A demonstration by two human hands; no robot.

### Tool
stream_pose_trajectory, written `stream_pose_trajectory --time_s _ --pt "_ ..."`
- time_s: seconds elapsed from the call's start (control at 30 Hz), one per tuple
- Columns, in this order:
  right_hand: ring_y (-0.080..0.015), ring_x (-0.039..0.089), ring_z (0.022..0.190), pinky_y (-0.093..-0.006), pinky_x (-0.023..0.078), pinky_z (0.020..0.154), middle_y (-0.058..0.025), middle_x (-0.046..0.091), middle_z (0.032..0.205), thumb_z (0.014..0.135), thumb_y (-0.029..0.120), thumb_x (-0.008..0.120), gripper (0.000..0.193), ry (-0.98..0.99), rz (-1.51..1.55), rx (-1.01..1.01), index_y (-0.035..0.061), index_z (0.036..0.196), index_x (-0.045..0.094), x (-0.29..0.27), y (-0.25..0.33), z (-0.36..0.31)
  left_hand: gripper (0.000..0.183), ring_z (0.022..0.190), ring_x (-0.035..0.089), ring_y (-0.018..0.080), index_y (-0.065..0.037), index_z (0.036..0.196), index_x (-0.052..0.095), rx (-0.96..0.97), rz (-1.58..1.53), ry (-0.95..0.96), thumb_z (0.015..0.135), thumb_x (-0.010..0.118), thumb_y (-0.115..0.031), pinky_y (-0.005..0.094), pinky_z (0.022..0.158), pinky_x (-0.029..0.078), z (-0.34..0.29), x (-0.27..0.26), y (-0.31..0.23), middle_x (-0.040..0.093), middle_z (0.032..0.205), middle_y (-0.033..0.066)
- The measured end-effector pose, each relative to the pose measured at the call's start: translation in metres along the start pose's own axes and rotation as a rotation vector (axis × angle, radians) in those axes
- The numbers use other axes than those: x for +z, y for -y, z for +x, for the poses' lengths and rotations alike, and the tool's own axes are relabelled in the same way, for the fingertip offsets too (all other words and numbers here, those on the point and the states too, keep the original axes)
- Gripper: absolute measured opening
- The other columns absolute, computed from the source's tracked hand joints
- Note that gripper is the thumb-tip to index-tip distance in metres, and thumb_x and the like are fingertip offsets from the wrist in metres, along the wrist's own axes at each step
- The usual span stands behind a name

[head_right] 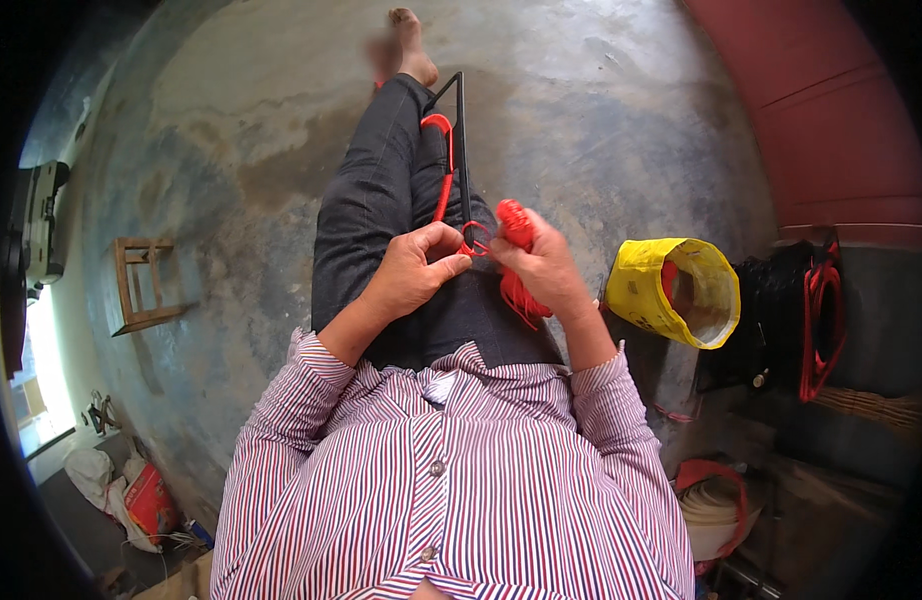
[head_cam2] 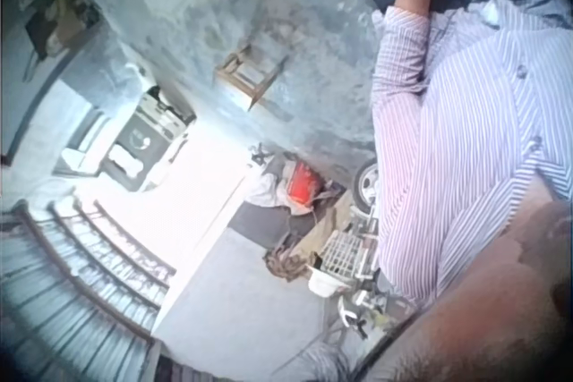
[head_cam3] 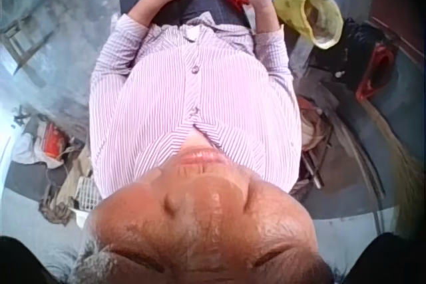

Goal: Tying red nylon string around a red plastic hoop for manual assembly.

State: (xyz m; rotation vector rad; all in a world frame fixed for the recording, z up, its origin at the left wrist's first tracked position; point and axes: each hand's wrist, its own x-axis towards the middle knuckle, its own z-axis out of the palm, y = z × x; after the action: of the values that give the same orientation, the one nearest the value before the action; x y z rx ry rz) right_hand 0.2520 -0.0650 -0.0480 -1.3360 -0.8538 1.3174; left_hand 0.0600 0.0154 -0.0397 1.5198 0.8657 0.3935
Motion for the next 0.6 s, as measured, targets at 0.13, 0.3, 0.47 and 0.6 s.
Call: stream_pose_trajectory --time_s 0.13,0.3,0.47,0.6 --pt "-0.0081 0.055 0.069 -0.0241 0.046 0.064 0.0015 0.056 0.078 0.085 0.002 0.065 0.013 -0.011 -0.015 0.015 0.0044 0.093 0.056 -0.010 0.032 -0.012 0.018 0.082 0.062 0.0087 0.000 0.096 0.064 0.010 0.036 -0.011 0.085 0.073 -0.010 0.0254 0.076 0.051 0.001 0.000 0.000 0.067 0.086 0.0027" --pt "-0.0084 0.054 0.066 -0.0239 0.045 0.062 0.0015 0.055 0.077 0.081 0.002 0.067 0.014 0.109 0.140 0.176 0.0051 0.091 0.057 -0.001 0.045 -0.029 0.018 0.082 0.063 0.0092 0.001 0.097 0.065 -0.006 0.056 -0.026 0.084 0.073 -0.010 0.0258 0.076 0.052 0.002 0.000 -0.002 0.068 0.087 0.0039" --pt "-0.0080 0.055 0.065 -0.0236 0.046 0.059 -0.0002 0.059 0.081 0.086 0.005 0.065 0.014 0.091 0.141 0.199 0.0048 0.097 0.057 0.007 0.033 -0.034 0.018 0.082 0.063 0.0093 0.001 0.097 0.065 0.008 0.049 -0.027 0.085 0.072 -0.009 0.0257 0.076 0.052 0.004 0.002 0.000 0.069 0.088 0.0043" --pt "-0.0080 0.058 0.065 -0.0231 0.049 0.059 -0.0046 0.065 0.093 0.091 0.010 0.064 0.026 -0.091 0.188 0.174 0.0019 0.114 0.054 0.014 0.036 -0.034 0.017 0.082 0.064 0.0094 0.002 0.098 0.065 0.002 0.040 -0.035 0.086 0.071 -0.010 0.0256 0.075 0.053 0.004 0.003 0.002 0.069 0.089 0.0047"
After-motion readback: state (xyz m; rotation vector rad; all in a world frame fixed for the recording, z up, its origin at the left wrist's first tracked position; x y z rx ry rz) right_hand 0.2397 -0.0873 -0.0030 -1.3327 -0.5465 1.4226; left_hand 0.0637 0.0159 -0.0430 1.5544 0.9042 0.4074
